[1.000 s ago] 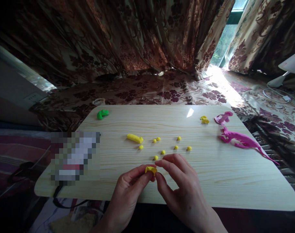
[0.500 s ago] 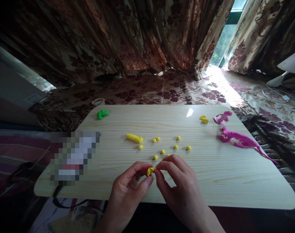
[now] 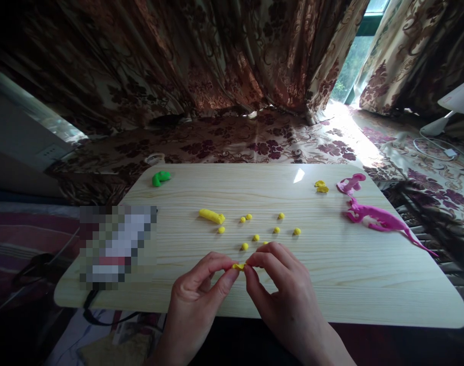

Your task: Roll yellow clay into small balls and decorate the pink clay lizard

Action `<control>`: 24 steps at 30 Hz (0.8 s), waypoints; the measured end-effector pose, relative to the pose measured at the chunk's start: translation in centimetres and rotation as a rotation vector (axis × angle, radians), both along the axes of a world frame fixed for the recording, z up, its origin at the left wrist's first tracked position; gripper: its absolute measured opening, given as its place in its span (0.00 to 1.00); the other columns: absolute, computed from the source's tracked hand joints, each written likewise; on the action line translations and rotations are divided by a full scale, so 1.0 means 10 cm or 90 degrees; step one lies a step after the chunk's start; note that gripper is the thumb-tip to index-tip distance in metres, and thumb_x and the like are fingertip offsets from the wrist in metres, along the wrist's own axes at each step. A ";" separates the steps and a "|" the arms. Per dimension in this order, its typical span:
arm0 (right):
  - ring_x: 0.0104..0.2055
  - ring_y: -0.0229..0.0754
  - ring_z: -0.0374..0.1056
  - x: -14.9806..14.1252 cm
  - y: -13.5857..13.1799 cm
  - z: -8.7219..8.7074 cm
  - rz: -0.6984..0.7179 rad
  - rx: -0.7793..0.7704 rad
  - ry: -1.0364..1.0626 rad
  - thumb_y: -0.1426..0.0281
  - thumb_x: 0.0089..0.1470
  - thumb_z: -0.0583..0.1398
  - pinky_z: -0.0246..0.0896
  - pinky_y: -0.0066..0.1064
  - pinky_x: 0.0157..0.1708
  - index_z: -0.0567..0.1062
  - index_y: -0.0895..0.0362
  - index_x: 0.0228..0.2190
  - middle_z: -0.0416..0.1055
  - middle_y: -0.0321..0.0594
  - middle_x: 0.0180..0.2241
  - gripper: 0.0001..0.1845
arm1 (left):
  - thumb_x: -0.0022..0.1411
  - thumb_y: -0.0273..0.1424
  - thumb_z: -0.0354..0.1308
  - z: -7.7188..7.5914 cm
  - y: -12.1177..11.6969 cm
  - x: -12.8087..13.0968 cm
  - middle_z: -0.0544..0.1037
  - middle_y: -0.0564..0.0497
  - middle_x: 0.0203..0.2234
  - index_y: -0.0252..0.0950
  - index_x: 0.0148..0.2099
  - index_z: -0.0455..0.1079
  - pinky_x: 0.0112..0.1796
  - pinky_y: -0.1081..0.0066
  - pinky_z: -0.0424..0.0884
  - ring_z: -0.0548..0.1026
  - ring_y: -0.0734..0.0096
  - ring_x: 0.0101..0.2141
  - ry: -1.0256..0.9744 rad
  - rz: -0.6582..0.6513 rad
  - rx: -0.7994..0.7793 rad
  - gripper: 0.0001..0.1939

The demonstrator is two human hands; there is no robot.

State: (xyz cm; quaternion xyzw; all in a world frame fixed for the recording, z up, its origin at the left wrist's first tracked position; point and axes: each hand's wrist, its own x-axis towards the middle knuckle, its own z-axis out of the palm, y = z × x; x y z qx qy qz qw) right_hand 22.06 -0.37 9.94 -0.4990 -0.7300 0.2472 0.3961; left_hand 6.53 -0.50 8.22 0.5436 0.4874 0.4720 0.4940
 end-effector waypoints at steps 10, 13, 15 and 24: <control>0.35 0.39 0.65 0.01 0.03 0.00 0.004 -0.004 -0.003 0.78 0.50 0.59 0.62 0.31 0.34 0.71 0.56 0.33 0.66 0.39 0.32 0.06 | 0.60 0.28 0.54 0.05 0.04 -0.04 0.75 0.50 0.40 0.40 0.47 0.72 0.44 0.70 0.67 0.72 0.67 0.41 -0.039 -0.065 -0.052 0.13; 0.37 0.40 0.65 0.01 0.03 0.00 0.004 0.023 -0.012 0.77 0.49 0.60 0.62 0.32 0.36 0.71 0.56 0.37 0.67 0.40 0.35 0.11 | 0.60 0.28 0.54 0.05 0.05 -0.03 0.76 0.50 0.40 0.40 0.47 0.72 0.44 0.70 0.67 0.73 0.67 0.40 -0.036 -0.053 -0.067 0.13; 0.37 0.40 0.65 0.01 0.03 0.00 0.009 0.044 -0.015 0.78 0.49 0.60 0.62 0.32 0.36 0.71 0.56 0.37 0.67 0.40 0.35 0.12 | 0.60 0.29 0.54 0.05 0.05 -0.03 0.77 0.51 0.40 0.40 0.46 0.73 0.43 0.70 0.67 0.73 0.67 0.40 -0.040 -0.056 -0.081 0.12; 0.35 0.40 0.65 0.02 0.04 -0.05 0.018 0.060 -0.015 0.78 0.52 0.58 0.63 0.33 0.33 0.74 0.53 0.36 0.68 0.39 0.32 0.11 | 0.58 0.31 0.57 0.04 0.02 -0.02 0.79 0.51 0.36 0.39 0.44 0.74 0.42 0.70 0.68 0.75 0.66 0.38 -0.075 -0.053 -0.150 0.12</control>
